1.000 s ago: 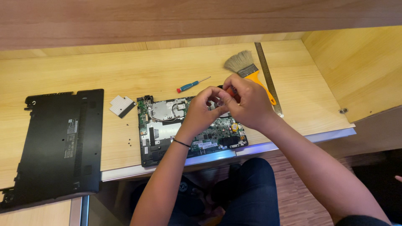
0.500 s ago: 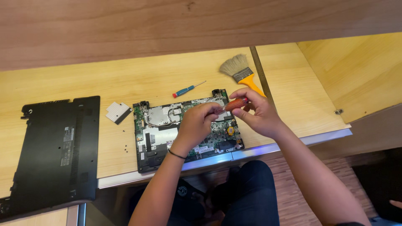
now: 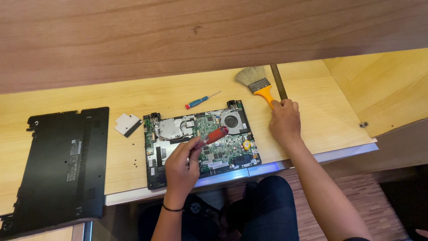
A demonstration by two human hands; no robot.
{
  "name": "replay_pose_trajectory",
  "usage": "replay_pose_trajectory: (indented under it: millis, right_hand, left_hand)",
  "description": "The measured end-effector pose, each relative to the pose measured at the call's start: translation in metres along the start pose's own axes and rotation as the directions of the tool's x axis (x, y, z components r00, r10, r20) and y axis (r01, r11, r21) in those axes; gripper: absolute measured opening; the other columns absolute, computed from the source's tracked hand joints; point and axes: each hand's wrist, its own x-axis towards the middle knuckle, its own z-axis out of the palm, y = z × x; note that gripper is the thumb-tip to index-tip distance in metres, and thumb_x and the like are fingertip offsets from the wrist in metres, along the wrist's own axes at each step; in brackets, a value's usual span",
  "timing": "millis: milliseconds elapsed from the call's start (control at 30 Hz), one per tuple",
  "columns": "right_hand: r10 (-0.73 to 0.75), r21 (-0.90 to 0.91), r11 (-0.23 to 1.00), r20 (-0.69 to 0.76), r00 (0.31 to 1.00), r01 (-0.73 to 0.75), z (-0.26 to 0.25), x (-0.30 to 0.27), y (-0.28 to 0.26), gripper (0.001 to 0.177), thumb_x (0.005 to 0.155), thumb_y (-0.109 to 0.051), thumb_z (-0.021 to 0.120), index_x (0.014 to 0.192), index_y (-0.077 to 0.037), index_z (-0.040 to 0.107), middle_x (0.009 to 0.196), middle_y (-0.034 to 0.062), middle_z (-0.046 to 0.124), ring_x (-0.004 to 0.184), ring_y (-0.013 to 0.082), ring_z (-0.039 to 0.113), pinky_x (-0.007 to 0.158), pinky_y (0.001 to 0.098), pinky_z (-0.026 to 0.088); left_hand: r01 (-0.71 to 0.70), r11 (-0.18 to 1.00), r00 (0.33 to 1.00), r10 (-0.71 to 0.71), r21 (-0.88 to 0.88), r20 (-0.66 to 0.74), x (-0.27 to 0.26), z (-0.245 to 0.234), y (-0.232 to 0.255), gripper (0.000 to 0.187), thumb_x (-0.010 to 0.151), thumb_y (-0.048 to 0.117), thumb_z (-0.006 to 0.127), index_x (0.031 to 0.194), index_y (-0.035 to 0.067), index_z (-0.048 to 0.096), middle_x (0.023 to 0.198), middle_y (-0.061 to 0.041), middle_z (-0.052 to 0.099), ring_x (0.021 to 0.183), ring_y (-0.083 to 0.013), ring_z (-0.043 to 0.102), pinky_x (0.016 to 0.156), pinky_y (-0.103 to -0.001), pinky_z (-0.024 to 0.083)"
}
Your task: The person uses a screwdriver to remove screws from the internal components of a disassembled laptop motherboard. They carefully unscrew various parts, including the fan and other hardware, while the laptop casing and other tools rest on the wooden desk.
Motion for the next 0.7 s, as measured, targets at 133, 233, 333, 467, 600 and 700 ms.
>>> replay_pose_trajectory:
  millis: [133,233,333,467,600,700]
  right_hand:
    - [-0.068,0.127,0.988,-0.142,0.988,0.087,0.024,-0.012,0.018,0.034,0.086,-0.006,0.056,0.119,-0.011,0.063,0.093,0.0156,0.048,0.092,0.0356,0.046,0.076,0.0453,0.046]
    - [-0.09,0.18,0.977,-0.122,0.989,0.111,0.02,-0.038,0.025,0.03,0.087,-0.009,0.055,0.115,-0.009,0.065,0.091,0.0161,0.048,0.09,0.0357,0.047,0.073,0.0449,0.045]
    - [-0.178,0.164,0.959,-0.29,0.94,0.232,0.02,-0.068,0.036,0.032,0.08,-0.002,0.055,0.108,-0.009,0.068,0.09,0.0175,0.047,0.083,0.0383,0.047,0.071,0.0478,0.045]
    - [-0.096,0.143,0.979,-0.309,0.946,0.146,0.013,-0.097,0.06,0.03,0.08,0.003,0.054,0.102,-0.008,0.071,0.094,0.0151,0.05,0.091,0.0362,0.048,0.075,0.0448,0.044]
    - [-0.036,0.043,0.998,-0.339,0.94,0.054,0.009,-0.104,0.087,0.017,0.086,-0.005,0.061,0.098,-0.007,0.072,0.101,0.0093,0.061,0.095,0.0331,0.052,0.084,0.0413,0.043]
    - [0.03,0.051,0.999,-0.26,0.965,-0.018,0.017,-0.105,0.105,0.016,0.085,-0.017,0.065,0.098,-0.01,0.06,0.103,0.004,0.063,0.1,0.0342,0.05,0.08,0.046,0.04]
  left_hand:
    - [-0.086,0.996,0.996,0.085,0.024,0.018,-0.015,-0.003,-0.012,0.029,0.09,-0.001,0.058,0.119,0.002,0.06,0.094,-0.01,0.068,0.081,-0.0199,0.066,0.07,-0.03,0.055]
    - [-0.025,0.999,1.0,0.025,0.035,-0.014,-0.019,-0.005,-0.01,0.029,0.088,-0.001,0.061,0.117,0.003,0.062,0.092,-0.007,0.068,0.073,-0.012,0.062,0.048,-0.021,0.042]
    - [0.004,1.0,1.0,-0.003,0.022,-0.03,-0.022,-0.007,-0.01,0.026,0.089,0.002,0.06,0.115,0.003,0.063,0.092,-0.007,0.068,0.072,-0.0136,0.061,0.056,-0.023,0.047]
    - [-0.019,1.0,1.0,0.019,0.012,-0.025,-0.02,-0.007,-0.008,0.027,0.089,0.001,0.059,0.116,0.001,0.063,0.092,-0.008,0.068,0.078,-0.0164,0.063,0.065,-0.026,0.051]
    - [-0.058,0.998,0.998,0.059,0.036,-0.03,-0.02,-0.007,-0.011,0.025,0.089,-0.001,0.06,0.113,0.001,0.064,0.094,-0.009,0.069,0.083,-0.0197,0.063,0.072,-0.029,0.052]
    - [-0.028,0.999,0.999,0.028,-0.017,-0.038,-0.02,-0.006,-0.006,0.019,0.091,0.003,0.058,0.107,0.0,0.066,0.094,-0.009,0.069,0.08,-0.0187,0.064,0.069,-0.027,0.053]
